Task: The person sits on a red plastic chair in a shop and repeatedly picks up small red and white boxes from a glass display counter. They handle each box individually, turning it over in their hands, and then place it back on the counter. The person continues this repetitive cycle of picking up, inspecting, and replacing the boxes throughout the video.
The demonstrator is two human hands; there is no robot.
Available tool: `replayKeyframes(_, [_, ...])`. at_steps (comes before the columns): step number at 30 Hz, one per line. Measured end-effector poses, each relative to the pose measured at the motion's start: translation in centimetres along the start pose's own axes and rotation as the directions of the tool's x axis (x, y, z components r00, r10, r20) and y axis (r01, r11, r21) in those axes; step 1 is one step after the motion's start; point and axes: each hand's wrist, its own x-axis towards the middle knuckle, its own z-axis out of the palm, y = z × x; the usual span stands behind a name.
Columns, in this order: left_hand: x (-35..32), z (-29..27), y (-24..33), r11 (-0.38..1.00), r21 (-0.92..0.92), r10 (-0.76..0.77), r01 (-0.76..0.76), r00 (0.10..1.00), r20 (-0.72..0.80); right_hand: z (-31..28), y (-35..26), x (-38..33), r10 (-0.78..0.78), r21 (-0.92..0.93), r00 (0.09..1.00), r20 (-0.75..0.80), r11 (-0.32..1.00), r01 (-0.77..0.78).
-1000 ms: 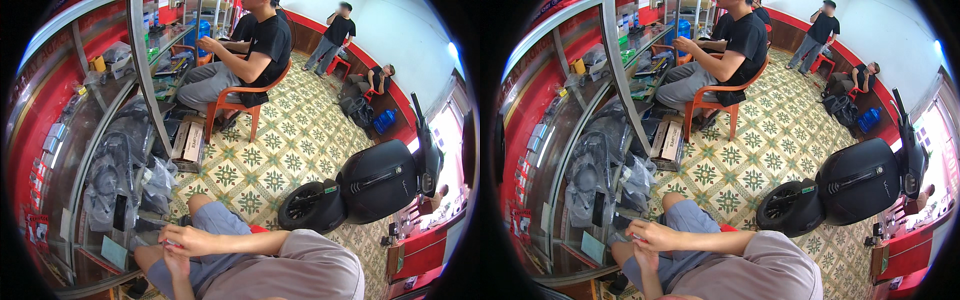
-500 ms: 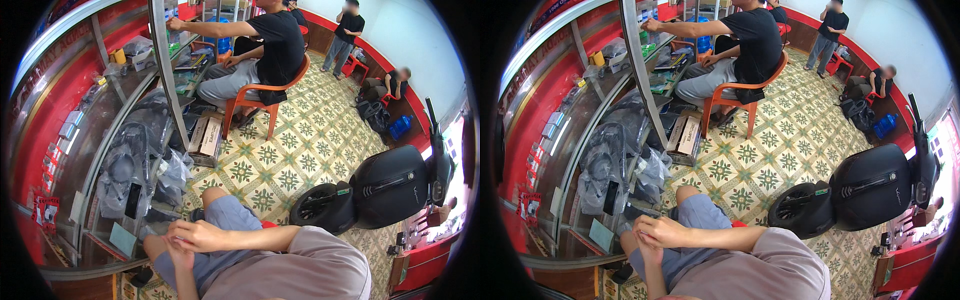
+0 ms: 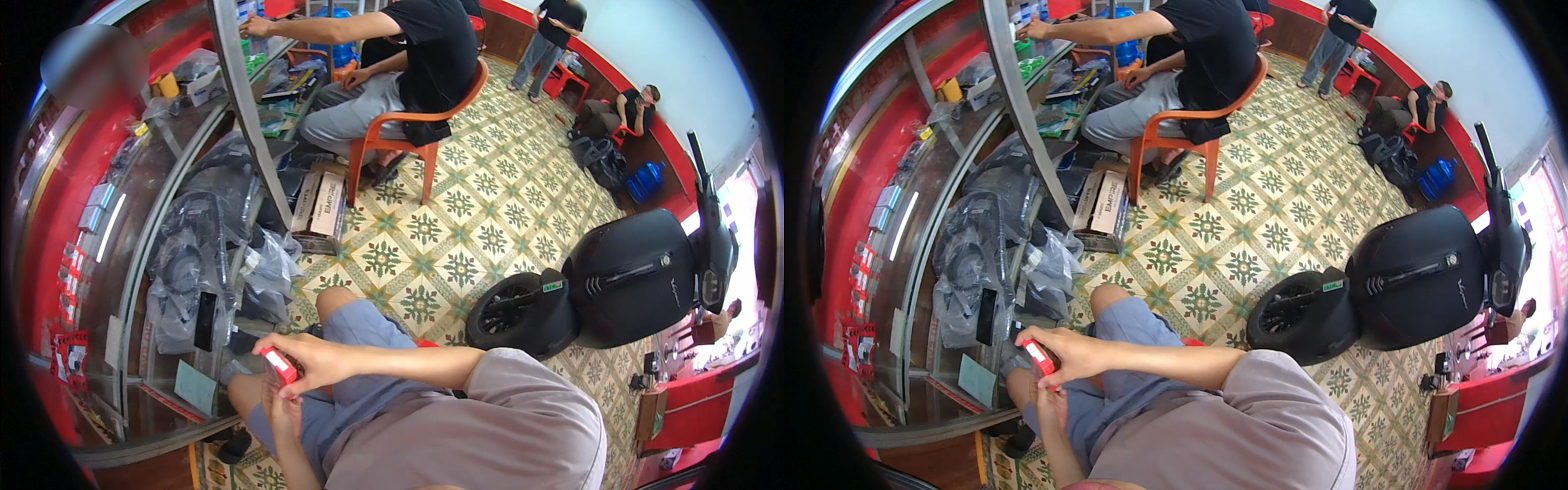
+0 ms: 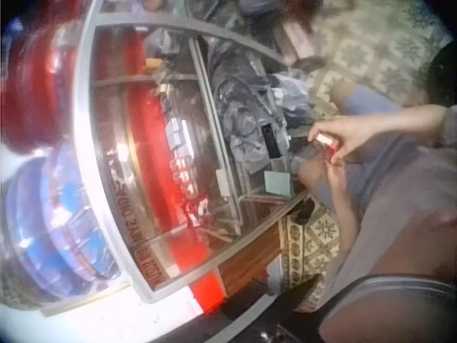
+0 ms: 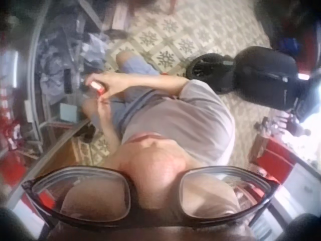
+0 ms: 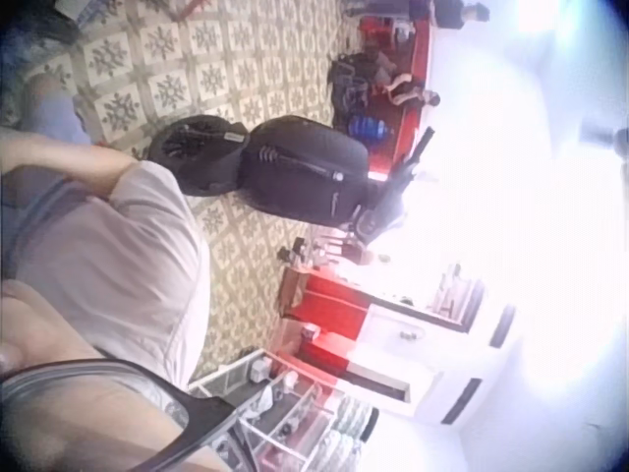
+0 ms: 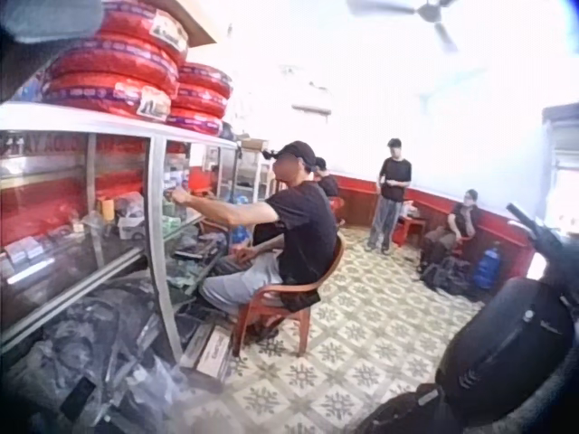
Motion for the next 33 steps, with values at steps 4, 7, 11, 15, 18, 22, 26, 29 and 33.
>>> replayKeyframes(4, [-1.8,1.0,0.5,0.967,0.232,-0.129,0.102,0.986,0.106,-0.8,0.2,-0.5,-0.120,0.004,0.991,-0.060,0.993,0.121])
replayKeyframes(7, [-1.4,1.2,-0.3,0.944,0.299,-0.196,0.137,0.965,0.177,-0.6,1.0,-1.3,-0.046,0.111,0.999,-0.013,0.993,0.047])
replayKeyframes(11, [-1.3,1.3,-0.1,0.966,0.169,-0.230,0.194,0.945,0.234,-1.4,-1.1,-2.5,0.023,0.242,1.000,-0.010,0.970,-0.020])
replayKeyframes(15, [-0.4,-0.6,-0.2,0.991,0.091,-0.111,0.096,0.976,0.186,-1.1,-0.1,-2.9,-0.124,0.105,0.966,-0.226,0.983,0.151])
replayKeyframes(18, [0.2,3.6,2.2,0.962,0.009,-0.268,0.271,0.955,-0.125,-1.5,-0.1,-2.1,0.024,0.372,0.967,-0.255,0.925,0.076])
replayKeyframes(22, [1.7,2.3,2.1,0.894,-0.333,-0.160,0.299,0.908,0.387,-0.6,0.7,-0.7,0.075,0.389,0.954,-0.292,0.920,0.047])
replayKeyframes(26, [0.0,3.9,4.8,0.975,0.036,-0.223,0.220,0.950,0.219,1.1,0.7,0.2,0.094,0.410,0.956,-0.279,0.911,0.031])
replayKeyframes(29, [-1.4,4.4,6.0,0.975,0.163,-0.182,0.148,0.957,0.225,1.0,0.8,1.0,0.115,0.442,0.980,-0.160,0.897,-0.033])
replayKeyframes(33, [-2.6,4.9,6.8,0.985,0.102,-0.153,0.139,0.978,0.141,0.7,0.6,1.9,0.157,0.473,0.987,-0.042,0.873,-0.119])
